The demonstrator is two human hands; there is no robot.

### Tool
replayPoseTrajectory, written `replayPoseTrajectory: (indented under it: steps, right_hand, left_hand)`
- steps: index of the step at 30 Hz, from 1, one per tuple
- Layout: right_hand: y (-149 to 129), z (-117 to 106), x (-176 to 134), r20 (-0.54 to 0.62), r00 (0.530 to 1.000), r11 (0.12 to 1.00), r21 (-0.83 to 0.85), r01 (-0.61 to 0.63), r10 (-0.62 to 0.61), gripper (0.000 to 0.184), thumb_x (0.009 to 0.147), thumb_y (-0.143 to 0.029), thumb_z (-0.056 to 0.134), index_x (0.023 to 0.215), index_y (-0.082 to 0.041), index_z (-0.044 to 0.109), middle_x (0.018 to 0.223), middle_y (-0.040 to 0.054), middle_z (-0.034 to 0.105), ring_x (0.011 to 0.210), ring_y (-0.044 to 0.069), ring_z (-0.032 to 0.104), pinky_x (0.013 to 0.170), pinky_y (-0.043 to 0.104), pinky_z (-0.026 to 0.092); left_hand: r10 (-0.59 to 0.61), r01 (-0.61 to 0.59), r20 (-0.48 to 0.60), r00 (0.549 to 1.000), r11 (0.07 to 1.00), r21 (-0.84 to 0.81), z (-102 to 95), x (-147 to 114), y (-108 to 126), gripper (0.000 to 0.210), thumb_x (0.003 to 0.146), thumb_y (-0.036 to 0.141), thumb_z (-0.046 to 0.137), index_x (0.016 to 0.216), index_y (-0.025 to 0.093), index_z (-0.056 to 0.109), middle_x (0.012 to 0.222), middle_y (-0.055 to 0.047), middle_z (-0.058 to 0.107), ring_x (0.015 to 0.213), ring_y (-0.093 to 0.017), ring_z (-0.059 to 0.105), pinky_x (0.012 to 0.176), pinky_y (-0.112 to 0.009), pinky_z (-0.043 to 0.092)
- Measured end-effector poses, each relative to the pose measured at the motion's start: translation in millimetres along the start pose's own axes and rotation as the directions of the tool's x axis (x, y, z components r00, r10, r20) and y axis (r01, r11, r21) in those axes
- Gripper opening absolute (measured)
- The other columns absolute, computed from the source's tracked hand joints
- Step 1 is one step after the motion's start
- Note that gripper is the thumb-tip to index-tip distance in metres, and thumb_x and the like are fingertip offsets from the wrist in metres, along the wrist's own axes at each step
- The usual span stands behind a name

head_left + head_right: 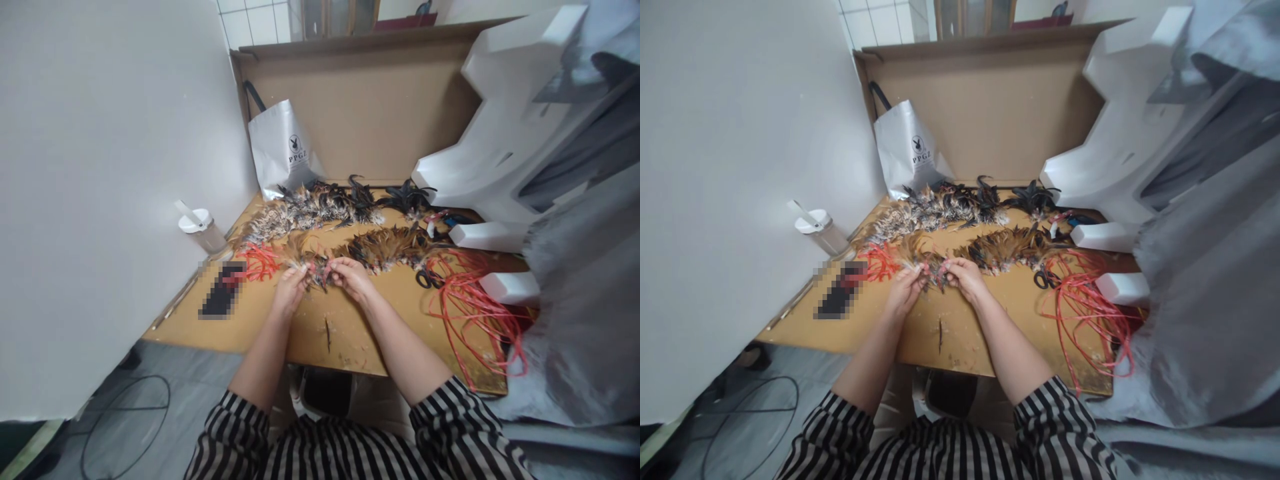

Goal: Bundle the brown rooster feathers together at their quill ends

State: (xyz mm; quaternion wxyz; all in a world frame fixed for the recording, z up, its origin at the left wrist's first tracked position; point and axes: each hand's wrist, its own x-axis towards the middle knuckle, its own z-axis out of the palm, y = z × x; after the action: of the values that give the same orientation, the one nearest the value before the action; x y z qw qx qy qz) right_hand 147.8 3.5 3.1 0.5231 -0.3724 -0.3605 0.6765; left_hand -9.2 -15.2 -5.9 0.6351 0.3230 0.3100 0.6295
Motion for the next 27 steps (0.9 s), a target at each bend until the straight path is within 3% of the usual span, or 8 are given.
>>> replayPoseTrajectory:
  steps: [6,11,14,17,21,24,27]
  right_hand:
    - [-9,-3,-1,-0.04,0.999,0.993,0.117,-0.017,0.022,0.021,0.053,-0.022,0.072,0.067,-0.014,0.058,0.061,0.0007,0.061,0.042,0.003,0.042,0.035,0.014,0.026]
    - [-13,-2,-2,-0.03,0.999,0.987,0.159,-0.032,0.038,0.02,0.052,-0.019,0.071,0.065,-0.013,0.058,0.057,-0.0005,0.058,0.04,0.002,0.039,0.035,0.014,0.023]
    - [-10,-1,-1,-0.007,0.999,0.99,0.135,-0.036,0.038,0.019,0.052,-0.02,0.07,0.064,-0.013,0.057,0.052,-0.002,0.055,0.04,0.003,0.039,0.035,0.014,0.023]
    - [-6,1,-2,-0.015,1.0,0.999,0.043,-0.007,0.007,0.018,0.053,-0.023,0.069,0.064,-0.014,0.057,0.049,-0.0025,0.053,0.039,0.004,0.04,0.035,0.015,0.024]
    - [-5,5,-7,-0.006,0.997,0.992,-0.096,0.079,-0.08,0.018,0.057,-0.026,0.068,0.064,-0.015,0.056,0.047,-0.0026,0.052,0.039,0.005,0.041,0.035,0.016,0.028]
    - [-4,6,-10,0.027,0.993,0.979,-0.163,0.12,-0.117,0.019,0.057,-0.029,0.067,0.064,-0.015,0.056,0.044,-0.0036,0.05,0.038,0.006,0.041,0.035,0.017,0.027]
    - [-3,7,-11,0.051,0.99,0.963,-0.229,0.141,-0.133,0.02,0.058,-0.031,0.066,0.065,-0.016,0.055,0.043,-0.0042,0.05,0.036,0.006,0.039,0.035,0.018,0.026]
  left_hand:
    - [0.071,-0.077,-0.142,0.987,0.997,-0.033,-26.7,-6,40,0.018,0.059,0.017,0.072,0.073,0.01,0.066,0.074,-0.005,0.066,0.065,-0.008,0.059,0.054,-0.016,0.042]
    - [0.161,-0.139,-0.299,0.941,0.986,0.094,-69.1,-13,86,0.017,0.057,0.015,0.073,0.071,0.009,0.065,0.072,-0.006,0.066,0.062,-0.008,0.059,0.052,-0.013,0.044]
    - [0.186,-0.12,-0.362,0.914,0.973,0.197,-78.9,-18,98,0.018,0.057,0.018,0.073,0.072,0.01,0.066,0.075,-0.006,0.067,0.062,-0.008,0.06,0.051,-0.013,0.045]
    - [0.15,-0.088,-0.265,0.953,0.969,0.232,-63.8,-24,93,0.018,0.057,0.02,0.073,0.069,0.01,0.065,0.097,-0.01,0.066,0.074,-0.01,0.062,0.055,-0.013,0.046]
    - [-0.062,0.081,-0.074,0.995,0.951,0.299,-19.9,-28,69,0.023,0.061,0.024,0.071,0.079,0.011,0.067,0.115,-0.013,0.058,0.08,-0.012,0.061,0.058,-0.016,0.046]
    - [-0.168,0.158,0.002,0.986,0.931,0.33,8.3,-25,47,0.024,0.059,0.027,0.072,0.076,0.011,0.068,0.11,-0.013,0.061,0.077,-0.013,0.062,0.06,-0.019,0.046]
    - [-0.201,0.18,0.022,0.979,0.916,0.358,21.7,-18,29,0.028,0.056,0.029,0.074,0.077,0.011,0.069,0.085,-0.012,0.068,0.067,-0.013,0.061,0.057,-0.02,0.045]
